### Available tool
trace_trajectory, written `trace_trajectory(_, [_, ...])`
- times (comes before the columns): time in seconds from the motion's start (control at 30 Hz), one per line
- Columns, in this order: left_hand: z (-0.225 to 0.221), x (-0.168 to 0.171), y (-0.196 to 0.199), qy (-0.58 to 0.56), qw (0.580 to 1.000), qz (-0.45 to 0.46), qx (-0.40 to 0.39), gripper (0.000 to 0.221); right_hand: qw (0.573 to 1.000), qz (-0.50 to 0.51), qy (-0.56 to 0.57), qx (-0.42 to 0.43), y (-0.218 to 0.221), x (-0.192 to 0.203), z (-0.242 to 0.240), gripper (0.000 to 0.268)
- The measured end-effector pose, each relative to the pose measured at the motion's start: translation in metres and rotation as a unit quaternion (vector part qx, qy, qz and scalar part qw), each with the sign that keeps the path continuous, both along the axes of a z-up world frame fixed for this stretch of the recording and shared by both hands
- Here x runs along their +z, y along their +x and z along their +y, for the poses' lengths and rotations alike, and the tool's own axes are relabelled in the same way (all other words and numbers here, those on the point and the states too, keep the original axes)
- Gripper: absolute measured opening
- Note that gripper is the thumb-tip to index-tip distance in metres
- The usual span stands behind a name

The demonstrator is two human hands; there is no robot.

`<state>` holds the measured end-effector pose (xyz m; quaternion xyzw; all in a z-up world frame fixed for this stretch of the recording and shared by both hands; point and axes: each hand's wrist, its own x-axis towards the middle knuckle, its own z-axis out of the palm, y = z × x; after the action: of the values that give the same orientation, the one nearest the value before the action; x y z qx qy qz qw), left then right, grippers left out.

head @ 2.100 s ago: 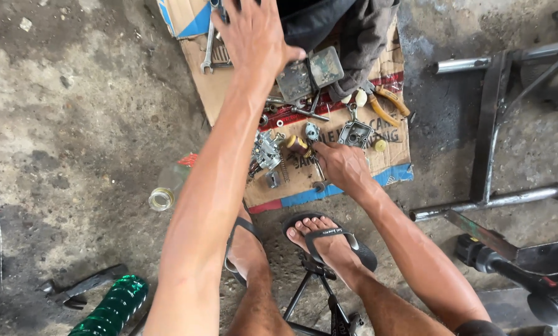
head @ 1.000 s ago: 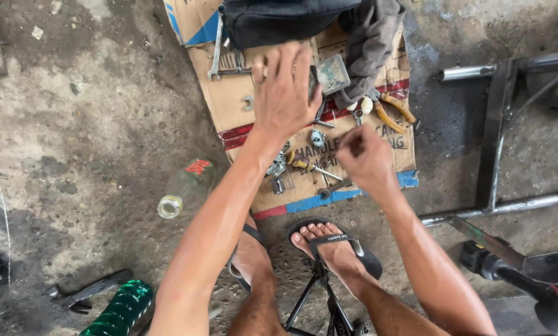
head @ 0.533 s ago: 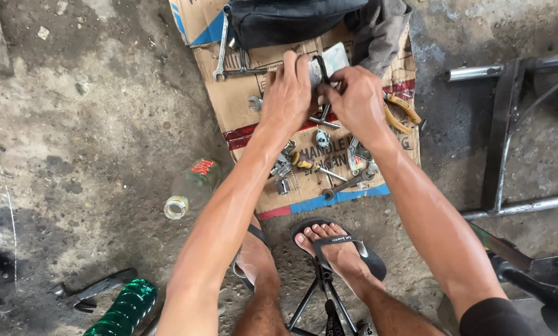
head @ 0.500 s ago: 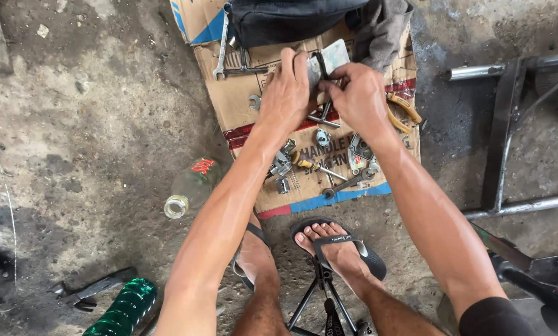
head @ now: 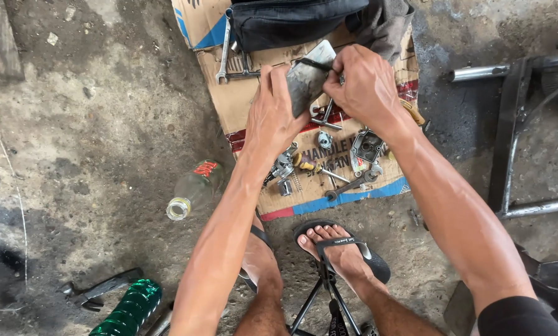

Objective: The person sits on the floor and uses a screwdriver to remove a screw from a carburetor. They then open a small plastic box, select a brass screw, and compare it with the removed screw.

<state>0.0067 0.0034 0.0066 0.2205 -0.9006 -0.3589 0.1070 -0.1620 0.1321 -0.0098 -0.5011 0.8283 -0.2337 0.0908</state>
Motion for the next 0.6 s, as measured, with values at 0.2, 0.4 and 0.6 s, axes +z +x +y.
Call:
trace_trajectory(0.2, [0.007, 0.003, 0.016, 0.068, 0.997, -0.042, 0.002, 0.074, 0.997, 0.005, 0.061, 0.042, -0.003, -0.003, 0.015, 0.009])
trace_trajectory(0.4, [0.007, 0.002, 0.027, 0.097, 0.995, -0.035, 0.013, 0.069, 0.984, 0.006, 0.158, 0.085, -0.014, 0.002, 0.019, 0.011])
trace_trajectory(0.6, [0.007, 0.016, 0.033, 0.140, 0.986, -0.090, -0.013, 0.067, 0.972, -0.025, 0.139, 0.190, -0.047, 0.013, 0.014, 0.009])
